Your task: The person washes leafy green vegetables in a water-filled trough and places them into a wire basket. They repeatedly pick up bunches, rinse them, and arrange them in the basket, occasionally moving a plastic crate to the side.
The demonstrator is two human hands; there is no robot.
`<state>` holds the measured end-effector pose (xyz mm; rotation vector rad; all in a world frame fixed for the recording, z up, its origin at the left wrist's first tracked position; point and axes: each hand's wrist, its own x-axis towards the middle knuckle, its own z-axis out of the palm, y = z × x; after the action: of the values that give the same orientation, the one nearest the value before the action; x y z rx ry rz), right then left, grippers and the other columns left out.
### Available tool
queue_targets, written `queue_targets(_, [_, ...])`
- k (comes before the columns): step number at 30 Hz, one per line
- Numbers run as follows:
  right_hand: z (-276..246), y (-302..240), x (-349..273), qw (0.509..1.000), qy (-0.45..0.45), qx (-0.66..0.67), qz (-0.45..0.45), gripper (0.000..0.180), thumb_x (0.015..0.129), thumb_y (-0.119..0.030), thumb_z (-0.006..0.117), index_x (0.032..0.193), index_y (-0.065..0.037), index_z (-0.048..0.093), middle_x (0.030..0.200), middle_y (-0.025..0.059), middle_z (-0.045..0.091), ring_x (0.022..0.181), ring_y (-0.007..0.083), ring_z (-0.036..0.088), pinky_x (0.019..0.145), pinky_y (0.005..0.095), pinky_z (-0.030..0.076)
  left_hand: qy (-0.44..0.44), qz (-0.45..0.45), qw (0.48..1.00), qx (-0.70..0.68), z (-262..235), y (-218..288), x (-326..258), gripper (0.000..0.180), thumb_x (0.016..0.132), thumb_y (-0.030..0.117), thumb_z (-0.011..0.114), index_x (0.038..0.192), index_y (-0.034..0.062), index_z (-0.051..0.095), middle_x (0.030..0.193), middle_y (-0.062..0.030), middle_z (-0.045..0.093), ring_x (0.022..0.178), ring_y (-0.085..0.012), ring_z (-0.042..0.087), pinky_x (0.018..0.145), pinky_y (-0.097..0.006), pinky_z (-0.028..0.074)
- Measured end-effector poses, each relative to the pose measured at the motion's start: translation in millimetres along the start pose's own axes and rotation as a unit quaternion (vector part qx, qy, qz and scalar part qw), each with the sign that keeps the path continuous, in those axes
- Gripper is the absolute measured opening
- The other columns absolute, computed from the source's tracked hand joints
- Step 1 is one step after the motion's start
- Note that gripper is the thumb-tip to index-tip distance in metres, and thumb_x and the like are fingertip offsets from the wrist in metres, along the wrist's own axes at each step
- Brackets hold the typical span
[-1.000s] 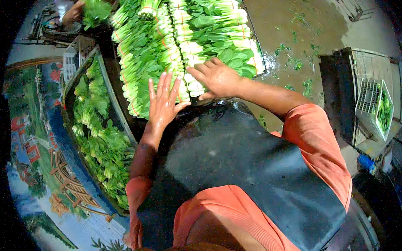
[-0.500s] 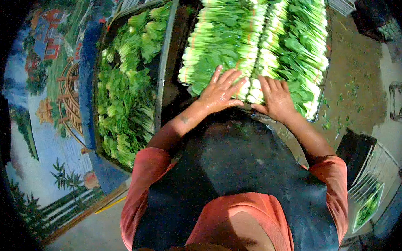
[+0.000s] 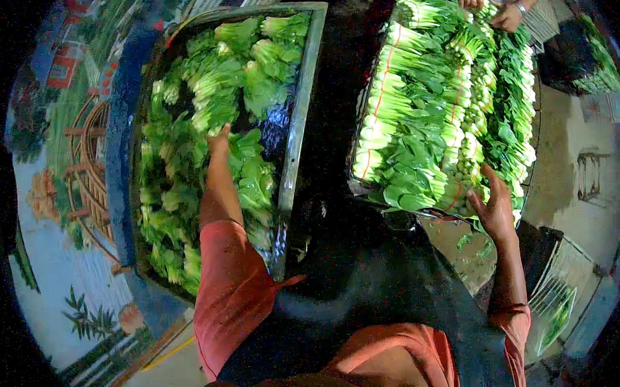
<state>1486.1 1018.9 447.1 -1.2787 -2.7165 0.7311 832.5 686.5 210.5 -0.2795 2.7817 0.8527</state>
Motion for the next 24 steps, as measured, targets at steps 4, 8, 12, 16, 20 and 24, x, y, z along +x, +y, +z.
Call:
queue_targets(4, [2.3, -21.3, -12.7, 0.997, -0.008, -0.008, 0.081, 0.070, 0.086, -0.016, 0.078, 0.147, -0.003, 0.047, 0.135, 0.0230, 0.061, 0.124, 0.0382, 0.059, 0.105, 0.0440, 0.047, -0.119, 0.052, 0.961, 0.243, 44.2, 3.5, -12.9, 0.104, 0.087, 0.039, 0.074, 0.163, 0.0125, 0.009, 0.156, -0.0198, 0.041, 0.144, -0.0379, 0.037, 0.119, -0.062, 0.022])
queue_targets(8, [2.0, -45.1, -24.8, 0.993, -0.023, -0.029, 0.114, 0.064, 0.086, -0.014, 0.078, 0.143, -0.002, 0.052, 0.132, 0.0209, 0.064, 0.124, 0.0369, 0.060, 0.104, 0.0429, 0.047, -0.182, 0.378, 0.816, 0.398, 44.5, -13.7, -39.9, 0.093, 0.087, 0.033, 0.071, 0.163, 0.0200, 0.019, 0.159, -0.0191, 0.037, 0.147, -0.0356, 0.035, 0.123, -0.055, 0.019])
queue_targets(12, [-5.9, -70.8, -14.5, 0.990, -0.032, -0.014, 0.137, 0.053, 0.089, -0.014, 0.074, 0.137, -0.003, 0.058, 0.128, 0.0198, 0.066, 0.120, 0.0343, 0.063, 0.102, 0.0418, 0.049, -0.251, 0.359, 0.770, 0.464, 61.0, -10.8, -26.7, 0.086, 0.091, 0.033, 0.067, 0.163, 0.0251, 0.021, 0.164, -0.0087, 0.034, 0.148, -0.0314, 0.037, 0.117, -0.053, 0.034])
queue_targets(16, [-8.9, -95.7, 16.6, 0.993, -0.039, -0.017, 0.108, 0.049, 0.090, -0.016, 0.073, 0.135, -0.002, 0.059, 0.125, 0.0199, 0.067, 0.117, 0.0340, 0.065, 0.099, 0.0417, 0.050, -0.324, 0.257, 0.836, 0.362, 74.7, -4.0, -13.2, 0.085, 0.088, 0.029, 0.072, 0.160, 0.0198, 0.029, 0.156, -0.0108, 0.046, 0.136, -0.0320, 0.051, 0.109, -0.046, 0.045])
queue_targets(20, [-6.9, -129.6, 46.1, 0.998, -0.028, -0.051, 0.016, 0.043, 0.091, -0.018, 0.071, 0.131, -0.003, 0.062, 0.124, 0.0203, 0.067, 0.114, 0.0369, 0.065, 0.098, 0.0422, 0.051, -0.392, 0.274, 0.859, -0.183, 40.8, 0.6, -48.0, 0.104, 0.073, 0.003, 0.086, 0.159, 0.0113, 0.027, 0.150, -0.0122, 0.050, 0.131, -0.0269, 0.055, 0.108, -0.040, 0.046])
queue_targets(24, [20.1, -180.1, 96.9, 0.989, -0.062, 0.073, -0.114, 0.049, 0.088, -0.024, 0.078, 0.130, -0.004, 0.063, 0.128, 0.0201, 0.066, 0.118, 0.0380, 0.063, 0.101, 0.0443, 0.049, -0.399, 0.275, 0.814, -0.321, -42.2, 58.3, -103.4, 0.104, 0.070, -0.004, 0.086, 0.157, 0.0097, 0.031, 0.148, -0.0108, 0.049, 0.133, -0.0238, 0.050, 0.111, -0.040, 0.043])
